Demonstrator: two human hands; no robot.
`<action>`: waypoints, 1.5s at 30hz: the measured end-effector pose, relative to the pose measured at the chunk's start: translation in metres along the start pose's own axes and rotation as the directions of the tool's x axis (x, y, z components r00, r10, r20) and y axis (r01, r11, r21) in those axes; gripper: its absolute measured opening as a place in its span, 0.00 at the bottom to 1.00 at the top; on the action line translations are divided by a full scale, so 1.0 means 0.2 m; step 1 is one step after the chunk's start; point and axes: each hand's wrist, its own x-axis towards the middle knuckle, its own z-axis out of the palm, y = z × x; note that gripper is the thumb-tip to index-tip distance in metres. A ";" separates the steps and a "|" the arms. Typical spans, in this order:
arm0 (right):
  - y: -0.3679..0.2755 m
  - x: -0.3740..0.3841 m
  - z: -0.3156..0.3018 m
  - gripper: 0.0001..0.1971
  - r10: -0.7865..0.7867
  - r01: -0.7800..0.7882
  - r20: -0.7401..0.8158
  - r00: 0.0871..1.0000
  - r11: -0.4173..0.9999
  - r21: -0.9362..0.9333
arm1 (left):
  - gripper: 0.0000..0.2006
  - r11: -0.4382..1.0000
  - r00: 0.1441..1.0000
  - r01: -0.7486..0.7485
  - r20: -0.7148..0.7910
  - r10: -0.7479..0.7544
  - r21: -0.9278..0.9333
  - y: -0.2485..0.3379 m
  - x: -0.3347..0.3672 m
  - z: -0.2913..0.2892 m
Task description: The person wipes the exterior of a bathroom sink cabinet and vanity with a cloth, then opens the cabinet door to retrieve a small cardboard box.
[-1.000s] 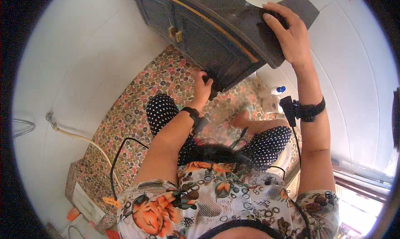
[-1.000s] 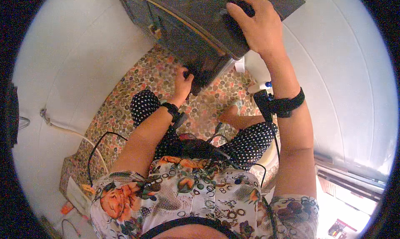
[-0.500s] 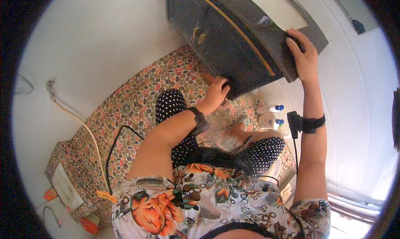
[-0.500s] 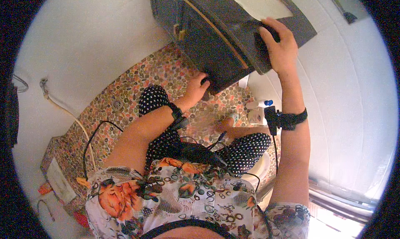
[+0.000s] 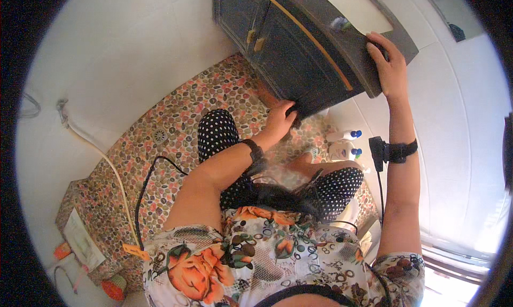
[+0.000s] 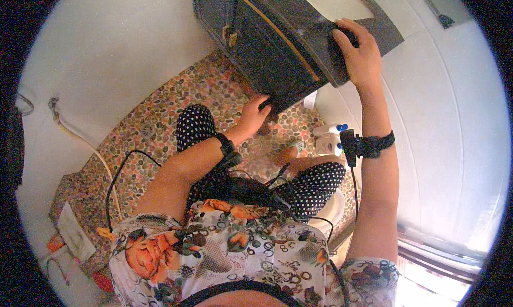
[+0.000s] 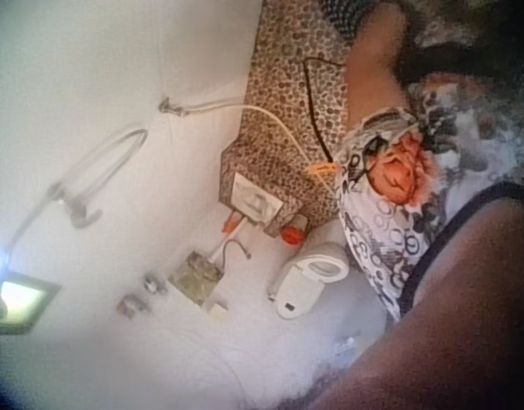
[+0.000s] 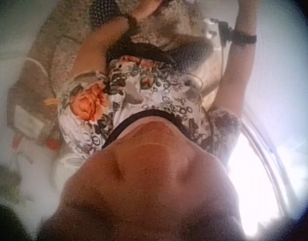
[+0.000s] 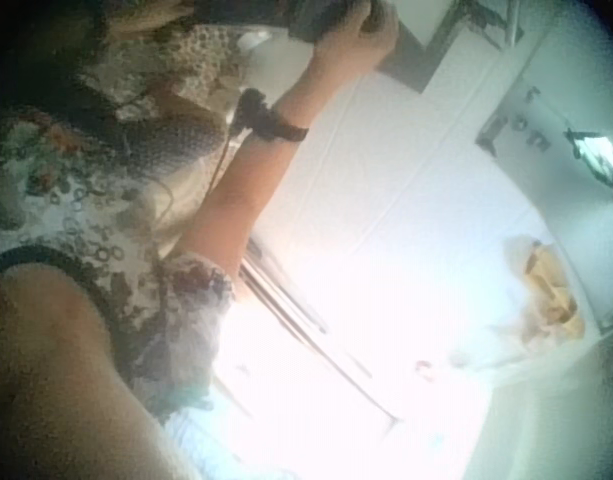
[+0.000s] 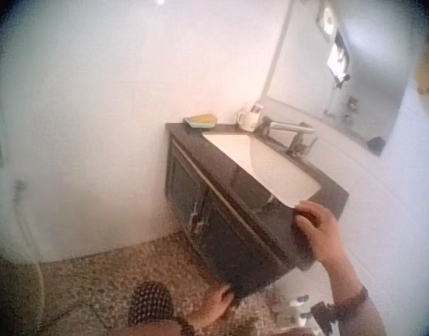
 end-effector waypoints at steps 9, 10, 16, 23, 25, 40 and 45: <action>-0.03 0.03 -0.01 0.18 0.022 -0.023 -0.016 1.000 0.996 -0.087 | 0.17 0.995 0.990 -0.040 -0.135 0.027 -0.090 0.11 0.02 -0.02; -0.04 0.03 -0.01 0.18 0.015 -0.016 -0.015 1.000 0.996 -0.084 | 0.17 0.999 0.995 0.002 -0.095 -0.005 -0.033 0.08 0.02 -0.02; -0.02 0.03 0.00 0.17 -0.029 0.029 -0.002 1.000 0.998 -0.062 | 0.19 0.986 0.988 0.149 0.040 -0.152 0.082 -0.04 0.04 -0.03; 0.02 0.01 0.01 0.15 0.012 -0.013 0.012 1.000 1.000 0.023 | 0.17 0.999 0.982 0.032 -0.185 -0.035 -0.022 0.02 0.25 -0.17; 0.03 0.00 0.01 0.15 0.021 -0.021 0.009 1.000 1.000 0.005 | 0.16 0.984 0.880 -0.143 -0.468 0.078 -0.105 0.18 0.35 -0.25; -0.07 -0.01 -0.03 0.14 -0.001 -0.003 0.042 0.999 0.996 0.088 | 0.27 0.956 0.925 -0.129 -0.316 0.212 0.263 -0.29 0.44 -0.34; -0.09 0.00 -0.05 0.14 -0.007 0.005 0.034 0.999 0.998 0.060 | 0.30 0.944 0.947 0.298 -0.170 -0.273 0.144 -0.40 0.48 -0.30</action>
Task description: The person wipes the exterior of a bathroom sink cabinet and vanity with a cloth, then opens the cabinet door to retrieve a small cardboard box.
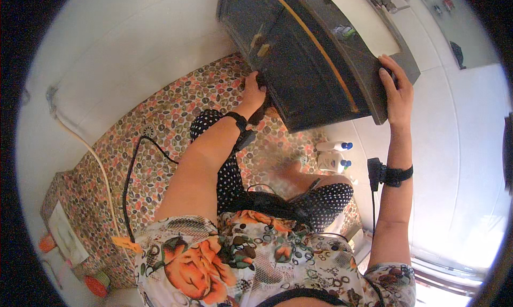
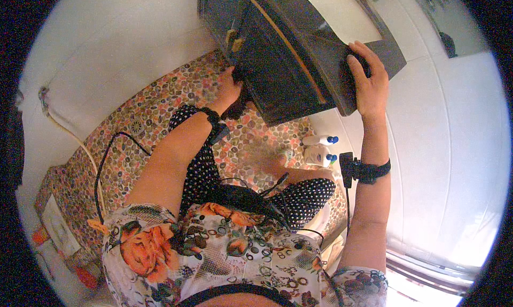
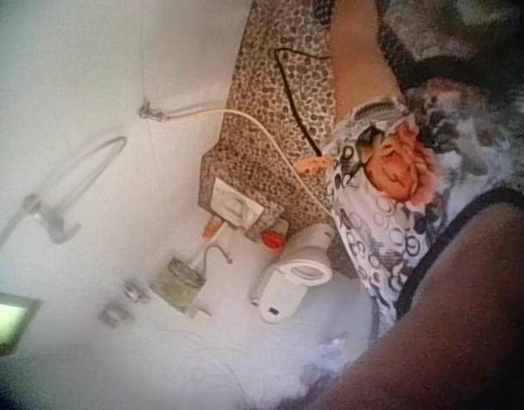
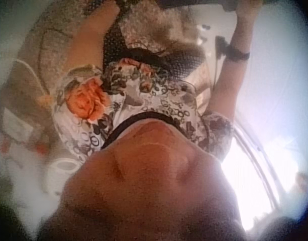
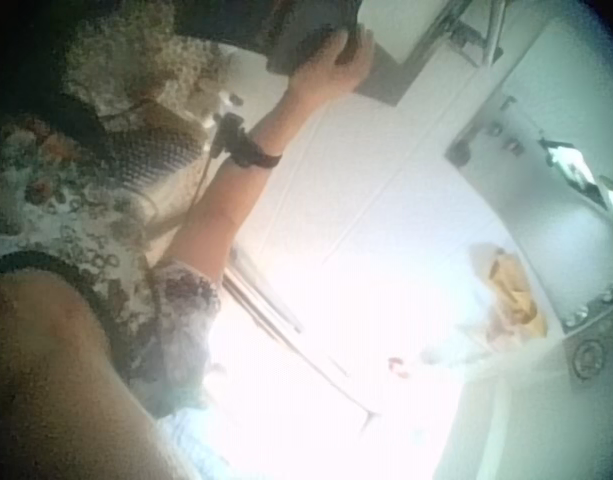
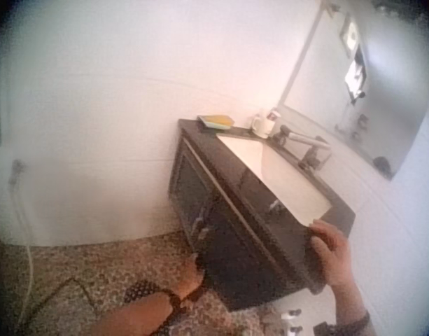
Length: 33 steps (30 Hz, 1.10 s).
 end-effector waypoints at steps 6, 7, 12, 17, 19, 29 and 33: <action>0.05 0.00 0.04 0.14 -0.016 0.015 0.002 1.000 0.999 0.031 | 0.22 0.949 0.997 -0.066 -0.056 0.051 -0.310 0.07 -0.01 -0.15; 0.08 -0.01 0.01 0.14 -0.014 0.014 -0.008 1.000 0.999 0.030 | 0.20 0.910 0.972 -0.172 -0.217 0.093 -0.378 0.25 -0.06 -0.19; 0.07 -0.01 0.01 0.14 -0.007 0.007 -0.013 1.000 1.000 0.018 | 0.21 0.832 0.821 -0.476 -0.485 0.303 -0.286 0.55 -0.01 -0.36; 0.07 -0.01 0.04 0.14 0.004 -0.004 0.003 1.000 1.000 -0.016 | 0.23 0.905 0.846 -0.418 -0.399 0.354 -0.082 0.33 0.11 -0.29; 0.07 -0.01 0.03 0.14 0.010 -0.010 0.008 1.000 1.000 0.005 | 0.23 0.909 0.872 -0.403 -0.346 0.346 -0.105 0.26 0.12 -0.31; 0.02 -0.01 -0.01 0.14 0.019 -0.020 0.012 1.000 0.999 0.040 | 0.17 0.915 0.813 -0.386 -0.512 0.278 -0.115 0.33 0.13 -0.24; -0.02 -0.01 0.00 0.14 0.046 -0.046 0.010 0.999 0.999 0.017 | 0.13 0.893 0.717 -0.449 -0.611 0.336 -0.037 0.41 0.10 -0.28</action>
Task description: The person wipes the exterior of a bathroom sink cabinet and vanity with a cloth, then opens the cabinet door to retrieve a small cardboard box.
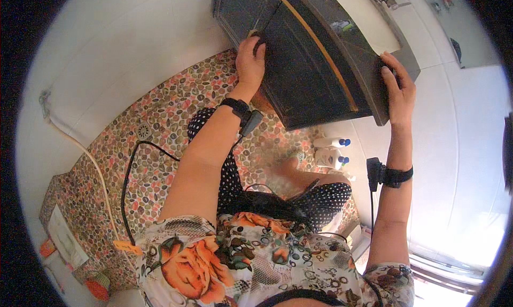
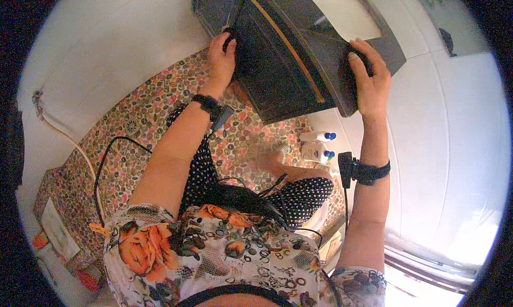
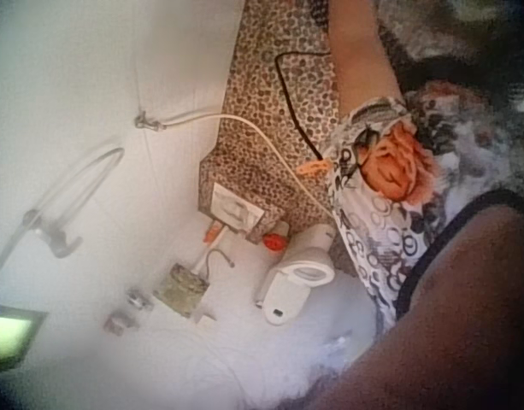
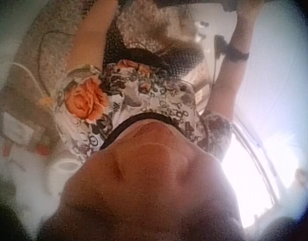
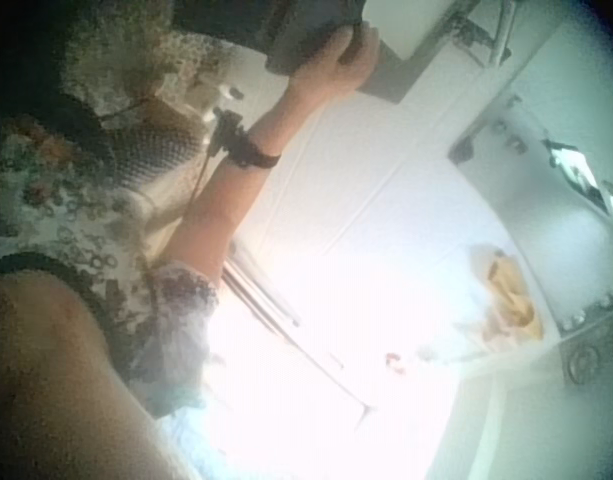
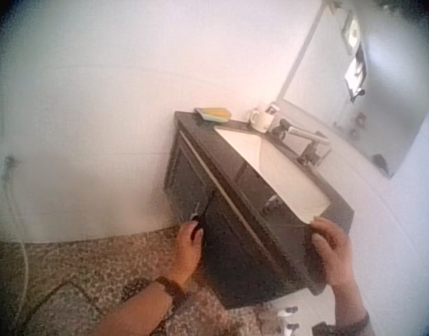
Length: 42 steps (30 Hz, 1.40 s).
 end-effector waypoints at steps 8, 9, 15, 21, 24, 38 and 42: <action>0.02 0.00 0.01 0.14 -0.008 0.008 -0.014 1.000 1.000 0.022 | 0.09 0.976 0.978 -0.187 0.111 0.174 0.116 -0.03 0.06 -0.08; 0.03 0.00 0.01 0.14 -0.012 0.012 -0.018 1.000 1.000 0.026 | 0.09 0.962 0.961 -0.242 0.166 0.221 0.123 -0.03 0.04 -0.09; 0.09 0.01 0.01 0.14 -0.023 0.024 -0.028 0.999 1.000 0.014 | 0.08 0.945 0.911 -0.306 0.321 0.258 0.111 -0.03 -0.12 -0.13; 0.09 0.02 0.02 0.14 -0.015 0.014 -0.017 1.000 1.000 -0.006 | 0.10 0.995 1.000 0.028 0.014 -0.027 -0.095 0.02 -0.07 -0.10; 0.08 0.01 0.02 0.14 -0.007 0.007 -0.006 1.000 0.999 0.047 | 0.11 0.949 0.980 0.127 -0.112 -0.166 -0.290 0.21 0.08 -0.14; 0.01 -0.01 -0.03 0.13 -0.028 0.028 -0.020 0.999 0.999 0.020 | 0.22 0.910 0.869 0.393 0.270 -0.415 0.134 -0.10 -0.25 0.03; -0.02 0.00 -0.01 0.13 -0.026 0.026 -0.011 1.000 0.998 0.054 | 0.19 0.932 0.929 0.276 0.184 -0.321 0.234 -0.36 -0.36 0.06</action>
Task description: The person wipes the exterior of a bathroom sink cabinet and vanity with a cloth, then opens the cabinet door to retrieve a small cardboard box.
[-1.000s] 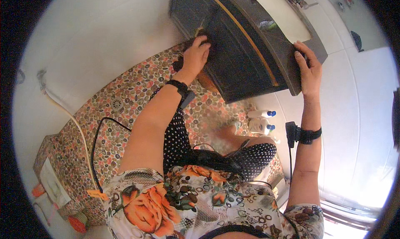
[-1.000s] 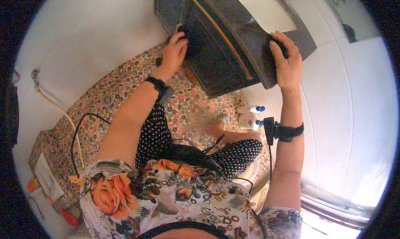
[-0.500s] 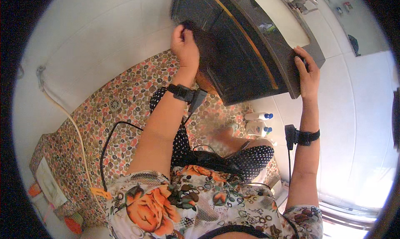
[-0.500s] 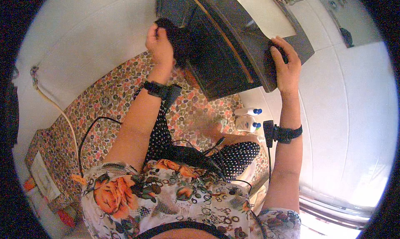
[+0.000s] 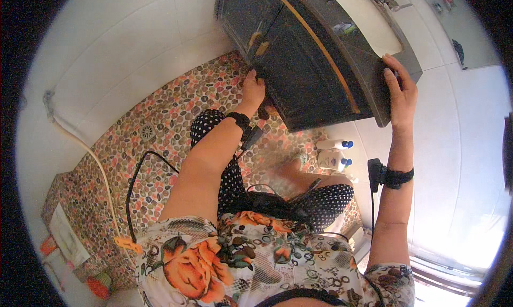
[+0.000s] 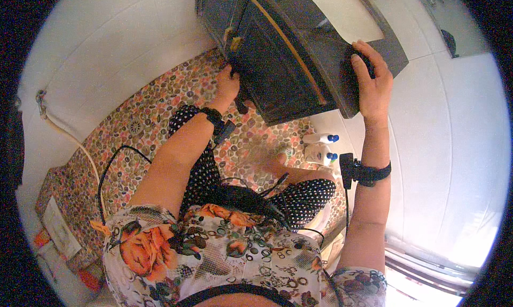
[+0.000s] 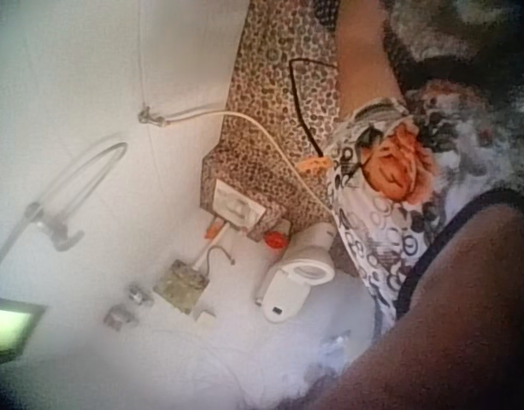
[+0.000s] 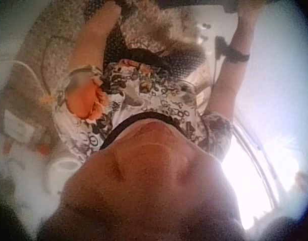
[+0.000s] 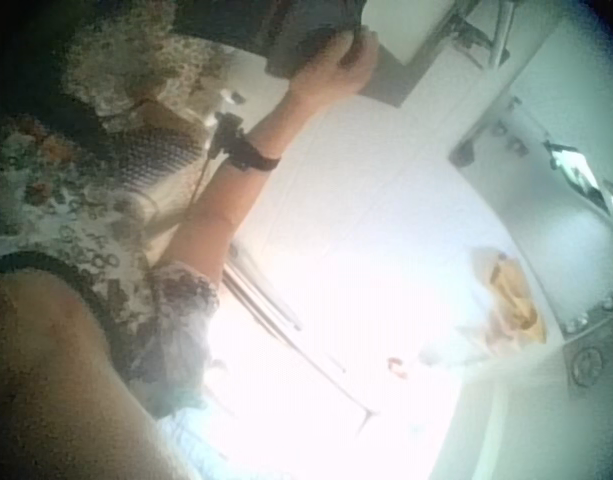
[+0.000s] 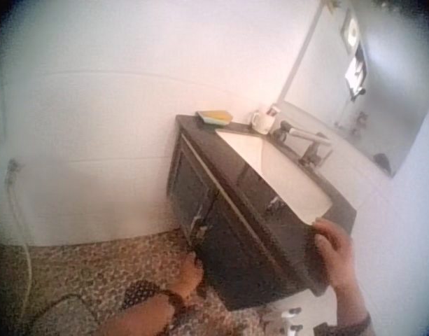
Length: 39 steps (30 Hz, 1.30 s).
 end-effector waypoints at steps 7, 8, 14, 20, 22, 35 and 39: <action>0.06 -0.01 -0.01 0.13 0.021 -0.021 -0.011 1.000 1.000 -0.022 | 0.25 0.985 0.978 0.034 0.210 0.003 -0.170 0.23 -0.05 -0.10; 0.06 0.00 0.00 0.14 0.033 -0.033 -0.004 0.999 0.999 -0.001 | 0.25 0.988 0.979 -0.018 0.199 0.049 -0.154 0.23 -0.03 -0.11; 0.05 0.00 -0.01 0.14 -0.002 0.002 0.012 1.000 1.000 0.014 | 0.25 0.983 0.980 -0.082 0.164 0.109 -0.165 0.17 -0.03 -0.08; 0.03 0.00 -0.01 0.14 0.018 -0.018 0.002 1.000 1.000 -0.024 | 0.26 0.997 0.978 -0.001 0.207 0.018 -0.083 0.15 0.03 -0.07; 0.03 0.00 0.00 0.14 0.014 -0.014 0.003 1.000 1.000 -0.004 | 0.26 0.997 0.964 0.062 0.263 -0.047 -0.049 0.12 0.03 -0.07; 0.02 0.00 0.01 0.14 0.022 -0.022 0.003 1.000 0.998 0.051 | 0.23 0.974 0.982 -0.182 0.031 0.188 -0.134 0.23 -0.01 -0.13; 0.04 -0.01 -0.01 0.14 0.017 -0.017 -0.003 1.000 1.000 0.007 | 0.24 0.973 0.975 -0.205 0.061 0.212 -0.102 0.20 -0.03 -0.13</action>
